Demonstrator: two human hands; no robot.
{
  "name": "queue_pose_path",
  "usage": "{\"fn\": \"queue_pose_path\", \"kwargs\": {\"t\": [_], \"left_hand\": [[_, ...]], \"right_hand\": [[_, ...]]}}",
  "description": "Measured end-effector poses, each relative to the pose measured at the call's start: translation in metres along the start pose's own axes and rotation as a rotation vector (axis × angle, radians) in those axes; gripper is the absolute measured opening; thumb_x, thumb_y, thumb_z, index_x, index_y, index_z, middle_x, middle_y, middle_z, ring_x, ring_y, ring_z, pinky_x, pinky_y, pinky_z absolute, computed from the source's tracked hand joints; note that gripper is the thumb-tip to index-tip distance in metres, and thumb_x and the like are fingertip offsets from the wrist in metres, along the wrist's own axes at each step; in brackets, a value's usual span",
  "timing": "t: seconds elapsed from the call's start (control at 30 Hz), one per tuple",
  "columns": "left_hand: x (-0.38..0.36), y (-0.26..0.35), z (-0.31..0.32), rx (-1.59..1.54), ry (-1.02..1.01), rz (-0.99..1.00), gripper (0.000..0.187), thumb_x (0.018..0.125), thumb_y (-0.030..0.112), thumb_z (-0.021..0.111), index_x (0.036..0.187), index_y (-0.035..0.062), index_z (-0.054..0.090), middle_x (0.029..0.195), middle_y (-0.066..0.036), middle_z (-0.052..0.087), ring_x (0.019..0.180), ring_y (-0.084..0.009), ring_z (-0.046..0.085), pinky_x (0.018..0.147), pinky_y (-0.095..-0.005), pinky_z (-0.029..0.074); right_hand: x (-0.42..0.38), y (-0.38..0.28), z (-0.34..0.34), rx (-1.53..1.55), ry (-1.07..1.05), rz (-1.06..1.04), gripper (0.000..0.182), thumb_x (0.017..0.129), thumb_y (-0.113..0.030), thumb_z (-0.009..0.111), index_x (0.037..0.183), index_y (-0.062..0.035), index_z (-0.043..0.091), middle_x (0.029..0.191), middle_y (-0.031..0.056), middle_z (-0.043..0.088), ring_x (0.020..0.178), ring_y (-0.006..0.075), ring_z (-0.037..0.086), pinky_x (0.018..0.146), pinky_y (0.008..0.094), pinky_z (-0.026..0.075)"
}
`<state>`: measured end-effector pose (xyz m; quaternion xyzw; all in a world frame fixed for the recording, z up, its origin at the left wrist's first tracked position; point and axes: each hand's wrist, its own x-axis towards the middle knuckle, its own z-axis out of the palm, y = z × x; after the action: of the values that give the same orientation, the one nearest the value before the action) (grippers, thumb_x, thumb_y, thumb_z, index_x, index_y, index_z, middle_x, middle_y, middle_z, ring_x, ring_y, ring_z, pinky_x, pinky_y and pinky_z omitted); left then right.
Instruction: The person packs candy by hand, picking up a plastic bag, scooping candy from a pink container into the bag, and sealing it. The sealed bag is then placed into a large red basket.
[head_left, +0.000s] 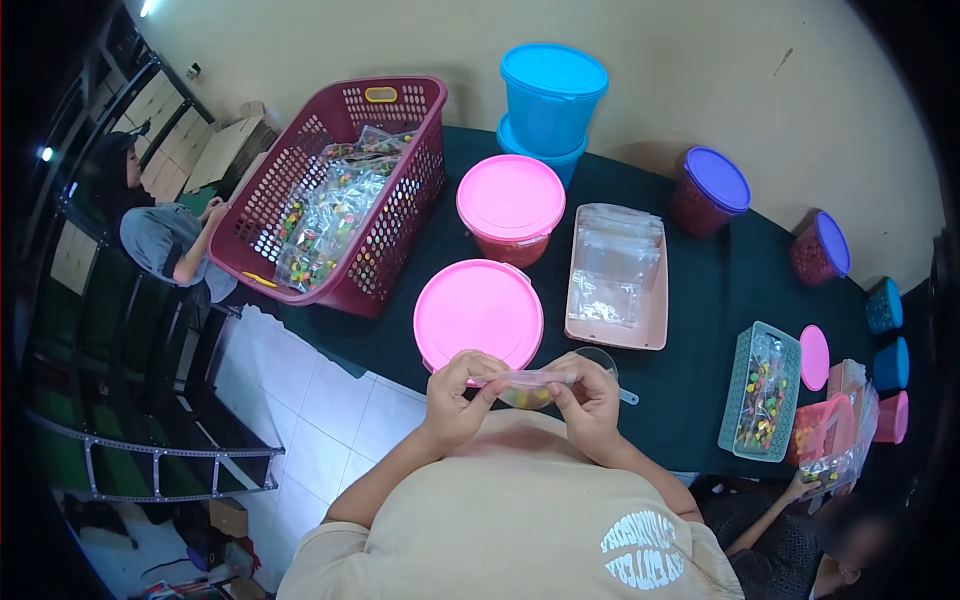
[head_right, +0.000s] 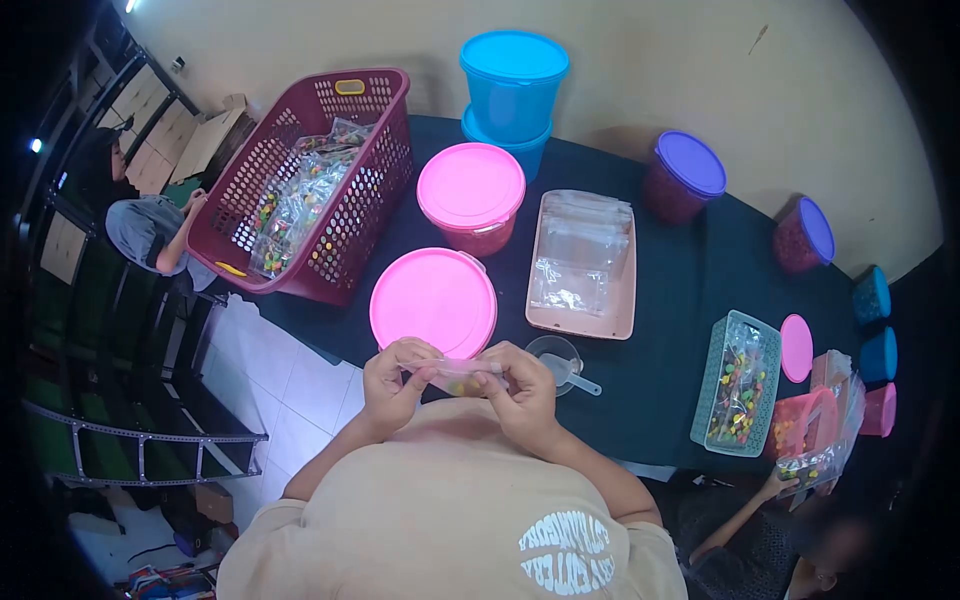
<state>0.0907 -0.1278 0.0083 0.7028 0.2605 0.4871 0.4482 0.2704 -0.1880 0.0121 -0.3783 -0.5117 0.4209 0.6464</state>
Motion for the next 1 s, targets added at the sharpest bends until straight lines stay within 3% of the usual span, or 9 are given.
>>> {"fn": "queue_pose_path", "kwargs": {"t": [0.23, 0.47, 0.57, 0.63, 0.7, 0.77, 0.87, 1.0], "left_hand": [[-0.004, 0.007, 0.004, -0.022, -0.062, -0.082, 0.007, 0.084, 0.004, 0.065, 0.09, 0.0017, 0.062, 0.089, -0.009, 0.064, 0.084, -0.0187, 0.059, 0.076, -0.031, 0.046], [-0.009, 0.011, 0.007, 0.135, -0.058, 0.0, 0.005, 0.088, 0.007, 0.063, 0.088, 0.0017, 0.061, 0.083, -0.007, 0.062, 0.076, -0.0166, 0.055, 0.07, -0.0295, 0.043], [-0.009, 0.011, 0.008, 0.141, -0.029, 0.02, 0.005, 0.09, 0.007, 0.059, 0.089, 0.0017, 0.058, 0.08, -0.007, 0.059, 0.074, -0.0156, 0.053, 0.068, -0.0285, 0.042], [-0.016, 0.002, 0.013, 0.118, 0.003, -0.01, 0.006, 0.089, 0.009, 0.058, 0.09, 0.0033, 0.057, 0.079, -0.006, 0.059, 0.072, -0.0197, 0.053, 0.071, -0.0319, 0.04], [-0.017, 0.0, 0.012, 0.096, 0.029, -0.041, 0.007, 0.089, 0.011, 0.058, 0.09, 0.0048, 0.055, 0.079, -0.006, 0.06, 0.071, -0.0238, 0.054, 0.073, -0.0352, 0.038], [-0.015, 0.002, 0.009, 0.267, -0.027, 0.093, 0.007, 0.09, 0.011, 0.056, 0.092, 0.0052, 0.053, 0.08, -0.006, 0.059, 0.071, -0.0249, 0.054, 0.075, -0.0363, 0.036], [-0.011, 0.009, 0.008, 0.36, -0.04, 0.18, 0.005, 0.089, 0.011, 0.056, 0.088, 0.007, 0.054, 0.078, -0.005, 0.06, 0.071, -0.0231, 0.055, 0.077, -0.0381, 0.034], [-0.014, 0.01, 0.01, 0.447, 0.004, 0.22, 0.006, 0.087, 0.012, 0.058, 0.083, 0.0086, 0.056, 0.076, -0.003, 0.062, 0.069, -0.0209, 0.057, 0.078, -0.0409, 0.032]], "right_hand": [[0.001, 0.001, 0.01, 0.097, 0.026, 0.146, 0.008, 0.085, 0.0, 0.062, 0.093, 0.0019, 0.062, 0.09, 0.0074, 0.061, 0.08, 0.011, 0.058, 0.072, 0.0244, 0.047], [-0.003, 0.006, 0.009, -0.103, -0.048, 0.078, 0.011, 0.083, 0.0, 0.064, 0.094, 0.0012, 0.063, 0.092, 0.0066, 0.062, 0.084, 0.0105, 0.059, 0.074, 0.0242, 0.047], [-0.001, 0.007, 0.013, 0.084, -0.021, 0.156, 0.011, 0.082, -0.001, 0.067, 0.093, 0.0012, 0.064, 0.091, 0.0052, 0.062, 0.083, 0.0098, 0.059, 0.075, 0.0239, 0.046], [0.0, -0.002, 0.018, 0.183, 0.015, 0.351, 0.012, 0.081, -0.003, 0.07, 0.091, 0.0015, 0.065, 0.089, 0.004, 0.063, 0.083, 0.009, 0.058, 0.076, 0.0236, 0.046], [-0.002, 0.008, 0.019, 0.174, -0.028, 0.357, 0.011, 0.081, -0.003, 0.07, 0.09, 0.0011, 0.066, 0.087, 0.0035, 0.063, 0.083, 0.0086, 0.058, 0.075, 0.0235, 0.045], [-0.006, 0.013, 0.021, 0.166, -0.049, 0.365, 0.01, 0.08, -0.004, 0.071, 0.089, -0.0001, 0.068, 0.085, 0.0035, 0.062, 0.079, 0.0083, 0.056, 0.072, 0.024, 0.044], [-0.009, 0.018, 0.023, 0.138, 0.001, 0.233, 0.009, 0.081, -0.004, 0.071, 0.089, -0.0006, 0.068, 0.086, 0.0036, 0.062, 0.078, 0.0086, 0.055, 0.07, 0.0241, 0.044], [-0.011, 0.015, 0.025, 0.145, 0.082, 0.208, 0.008, 0.081, -0.003, 0.07, 0.088, -0.0004, 0.068, 0.086, 0.0037, 0.061, 0.078, 0.0091, 0.055, 0.07, 0.0241, 0.044]]}}
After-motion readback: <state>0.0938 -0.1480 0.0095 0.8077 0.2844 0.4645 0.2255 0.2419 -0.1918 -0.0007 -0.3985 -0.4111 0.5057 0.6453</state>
